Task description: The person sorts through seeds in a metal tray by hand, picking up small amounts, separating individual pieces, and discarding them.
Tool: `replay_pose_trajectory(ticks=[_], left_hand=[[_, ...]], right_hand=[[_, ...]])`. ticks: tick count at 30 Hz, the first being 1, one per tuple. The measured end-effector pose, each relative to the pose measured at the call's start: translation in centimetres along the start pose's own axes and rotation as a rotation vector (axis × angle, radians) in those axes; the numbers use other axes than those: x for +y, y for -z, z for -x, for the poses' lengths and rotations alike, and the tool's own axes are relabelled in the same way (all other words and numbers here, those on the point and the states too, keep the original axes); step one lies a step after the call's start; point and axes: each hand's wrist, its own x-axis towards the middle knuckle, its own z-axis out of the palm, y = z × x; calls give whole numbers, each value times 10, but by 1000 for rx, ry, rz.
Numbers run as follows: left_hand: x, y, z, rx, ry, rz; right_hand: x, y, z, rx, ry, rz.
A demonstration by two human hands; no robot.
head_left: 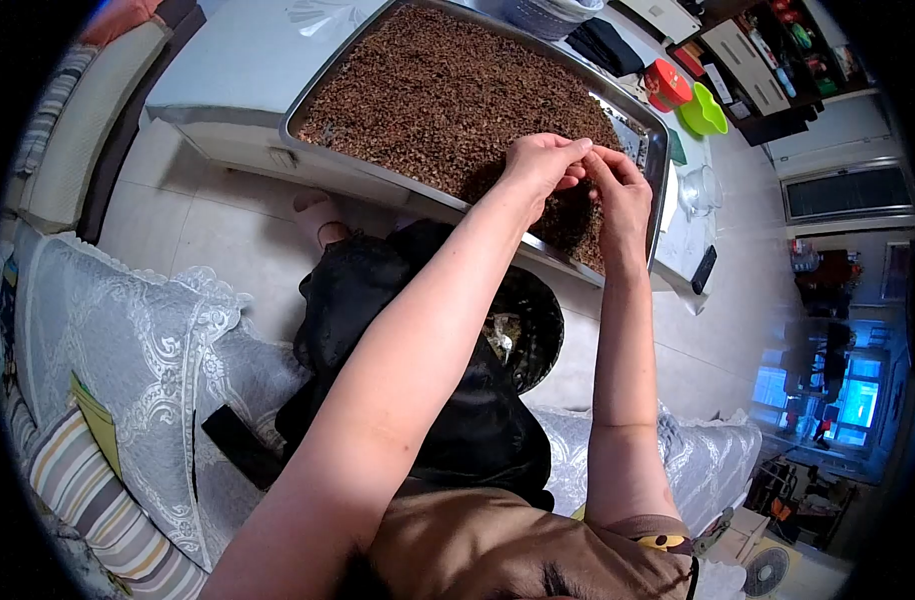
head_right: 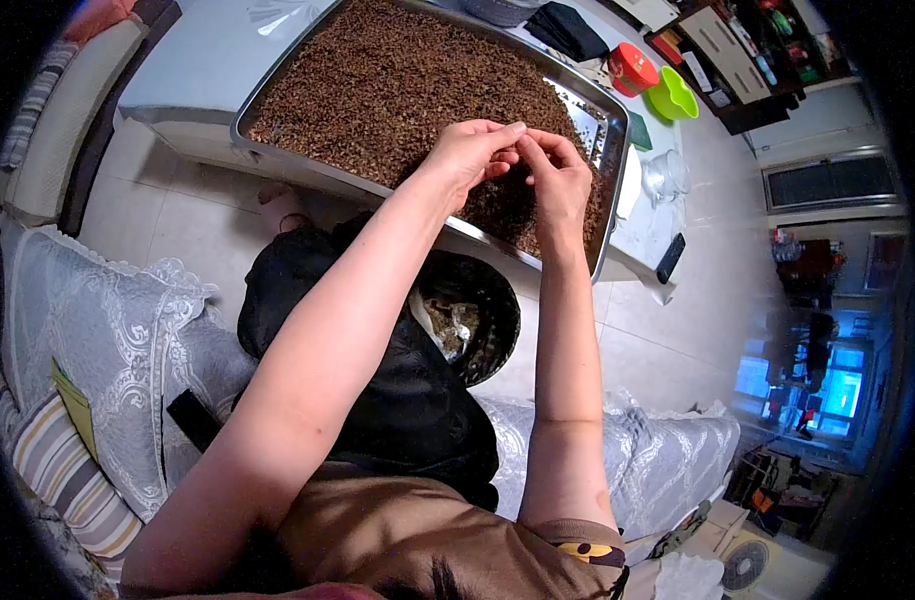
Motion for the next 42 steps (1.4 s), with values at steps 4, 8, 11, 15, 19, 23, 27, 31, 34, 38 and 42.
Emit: replay_pose_trajectory(ticks=[4,8,11,15,19,23,27,31,34,38,42], left_hand=[[0,-2,0,-42,-17,74],[-2,-2,-5,-99,-40,235],[0,1,-10,-33,-36,239],[10,-1,-6,28,-14,0],[5,-2,0,29,-215,-241],[2,4,-5,6,-94,-22],[4,5,-3,-39,0,239],[11,-1,4,-66,-12,81],[12,4,6,-122,11,60],[15,7,4,-190,45,45],[16,3,2,-173,-66,-209]], right_hand=[[-2,3,-4,-20,-132,-259],[-3,10,-7,-109,-216,-481],[1,16,-9,-85,-173,-380],[-6,12,-6,-53,-70,-21],[-12,3,-3,-62,-33,127],[-8,4,-5,-133,-242,-214],[-1,9,-9,-172,-310,-455],[-15,-1,-1,-46,-259,-271],[-15,1,-3,-106,-254,-305],[-12,13,-6,-209,-283,-456],[-11,16,-4,-138,-230,-327]])
